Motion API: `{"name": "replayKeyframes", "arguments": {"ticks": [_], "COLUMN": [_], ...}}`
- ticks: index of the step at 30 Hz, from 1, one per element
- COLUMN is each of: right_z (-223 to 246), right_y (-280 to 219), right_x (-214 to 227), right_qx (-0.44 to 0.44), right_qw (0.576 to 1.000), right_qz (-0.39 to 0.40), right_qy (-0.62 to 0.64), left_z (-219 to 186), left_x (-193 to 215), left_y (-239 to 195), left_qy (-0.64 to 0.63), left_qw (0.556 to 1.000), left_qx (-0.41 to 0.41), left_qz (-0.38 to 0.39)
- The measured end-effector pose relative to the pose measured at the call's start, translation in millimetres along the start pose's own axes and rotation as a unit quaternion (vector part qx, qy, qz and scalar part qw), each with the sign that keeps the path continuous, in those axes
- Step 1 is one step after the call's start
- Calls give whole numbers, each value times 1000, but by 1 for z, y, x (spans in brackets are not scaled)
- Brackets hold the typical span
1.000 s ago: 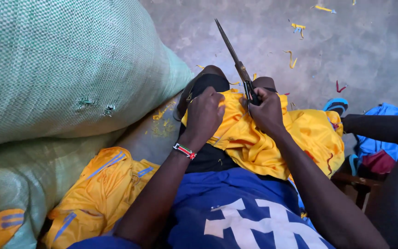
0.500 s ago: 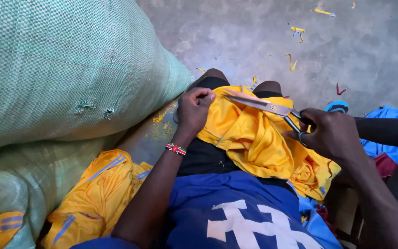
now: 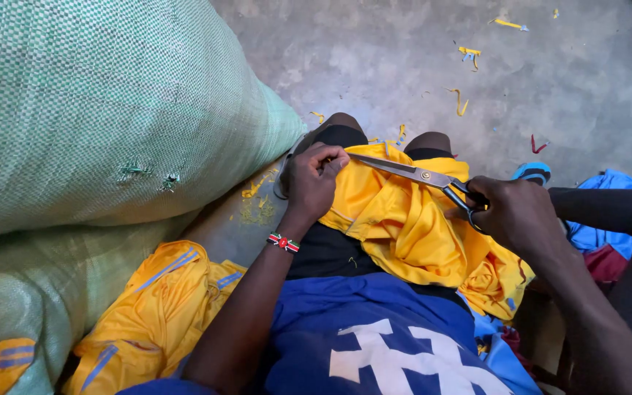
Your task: Trim excess fabric and threads from yellow garments using large scissors
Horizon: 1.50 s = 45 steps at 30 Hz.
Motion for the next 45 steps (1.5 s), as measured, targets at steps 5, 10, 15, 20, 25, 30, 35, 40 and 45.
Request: {"name": "replayKeyframes", "arguments": {"ticks": [5,10,15,20,25,30,35,40,45], "right_z": [12,41,39,18,-1,-30,-26,11,53], "right_y": [-15,-22,-6,-7,-32,-52,-31,31,58], "right_x": [11,-8,-64,-44,18,75,74,19,-31], "right_qx": [-24,-80,-86,-15,12,-14,-3,10,3], "right_qw": [994,958,939,837,803,797,822,866,869], "right_qz": [-62,1,-18,-83,-125,-174,-205,-198,-166], "right_qy": [89,276,332,540,583,577,532,460,465], "left_z": [3,37,22,14,-17,-93,-143,33,26], "left_x": [47,110,64,11,-22,-30,-2,70,84], "left_y": [-5,-28,-44,-33,-16,2,-5,-30,-53], "left_qy": [-119,-24,79,113,-44,-291,-453,-111,224], "left_qw": [971,963,979,980,985,944,876,932,846], "left_qx": [71,180,100,-15,20,-1,111,332,445], "left_qz": [-197,-199,160,165,165,157,125,90,187]}}
Point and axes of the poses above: each hand's wrist, its own y-axis towards the middle knuckle, its own x-axis out of the back of the hand, z = x × y, the point moved 5 cm from there along y, towards the middle knuckle, and after that the axes turned 9 degrees about z, right-handed, at the moved point
